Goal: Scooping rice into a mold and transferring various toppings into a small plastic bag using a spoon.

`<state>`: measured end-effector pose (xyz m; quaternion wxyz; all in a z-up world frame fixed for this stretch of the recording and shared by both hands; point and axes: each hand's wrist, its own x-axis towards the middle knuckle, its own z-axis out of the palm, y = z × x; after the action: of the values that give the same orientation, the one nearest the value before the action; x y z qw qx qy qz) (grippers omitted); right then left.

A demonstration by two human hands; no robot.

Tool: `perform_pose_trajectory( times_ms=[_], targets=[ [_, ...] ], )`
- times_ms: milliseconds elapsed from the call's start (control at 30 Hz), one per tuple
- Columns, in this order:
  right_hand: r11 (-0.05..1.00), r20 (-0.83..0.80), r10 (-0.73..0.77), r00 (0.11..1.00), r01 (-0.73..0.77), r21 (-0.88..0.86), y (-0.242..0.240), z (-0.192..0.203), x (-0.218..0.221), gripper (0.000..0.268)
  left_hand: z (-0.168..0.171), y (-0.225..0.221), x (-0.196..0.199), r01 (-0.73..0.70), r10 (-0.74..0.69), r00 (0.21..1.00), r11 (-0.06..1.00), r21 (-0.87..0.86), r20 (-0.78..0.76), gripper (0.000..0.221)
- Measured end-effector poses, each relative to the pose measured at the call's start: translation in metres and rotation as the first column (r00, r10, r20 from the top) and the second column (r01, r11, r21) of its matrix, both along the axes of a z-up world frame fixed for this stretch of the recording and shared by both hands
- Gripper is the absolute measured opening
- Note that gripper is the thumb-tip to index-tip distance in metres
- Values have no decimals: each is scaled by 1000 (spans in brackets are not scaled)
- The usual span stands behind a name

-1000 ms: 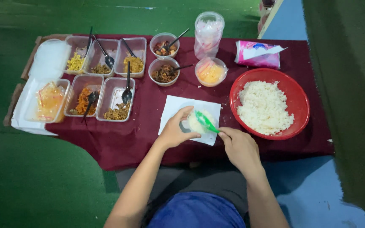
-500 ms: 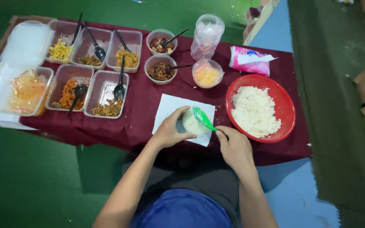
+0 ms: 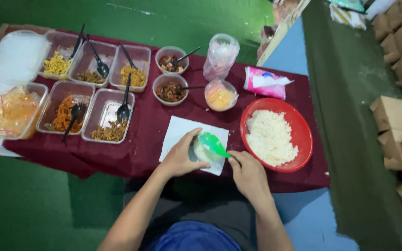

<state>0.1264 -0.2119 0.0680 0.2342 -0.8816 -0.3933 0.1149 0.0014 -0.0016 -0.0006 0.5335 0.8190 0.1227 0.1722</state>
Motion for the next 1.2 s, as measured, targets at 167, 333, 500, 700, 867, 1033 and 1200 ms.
perform_pose_trajectory(
  times_ms=[167, 333, 500, 700, 867, 1033, 1200],
  targets=[
    [999, 66, -30, 997, 32, -30, 4, -9, 5, 31, 0, -1, 1, 9, -10, 1000, 1000, -18, -29, 113],
    [995, 54, -45, 998, 49, -87, 5, -9, 12, 30, 0, 2, -1, 56, -57, 998, 997, -55, -19, 99],
    [996, 35, -5, 999, 8, -90, 12, 1, 8, 27, 9, 1, 0, 47, -65, 985, 992, -113, -162, 123],
    [988, 85, -62, 994, 73, -138, 9, 17, 8, 28, -10, 3, 1, 33, -34, 999, 999, -37, -17, 112],
    [992, 88, 47, 995, -36, -123, 3, 20, 3, 26, -13, 5, -5, 87, -80, 992, 994, -67, 94, 109],
    [980, 102, -16, 995, 36, -197, 10, 24, 5, 24, -18, 3, 1, 30, -23, 996, 996, -82, 92, 120],
    [988, 93, 35, 995, -20, -152, 15, 37, 10, 22, -18, 5, -3, 50, -42, 996, 992, -113, 75, 123]
  ],
)
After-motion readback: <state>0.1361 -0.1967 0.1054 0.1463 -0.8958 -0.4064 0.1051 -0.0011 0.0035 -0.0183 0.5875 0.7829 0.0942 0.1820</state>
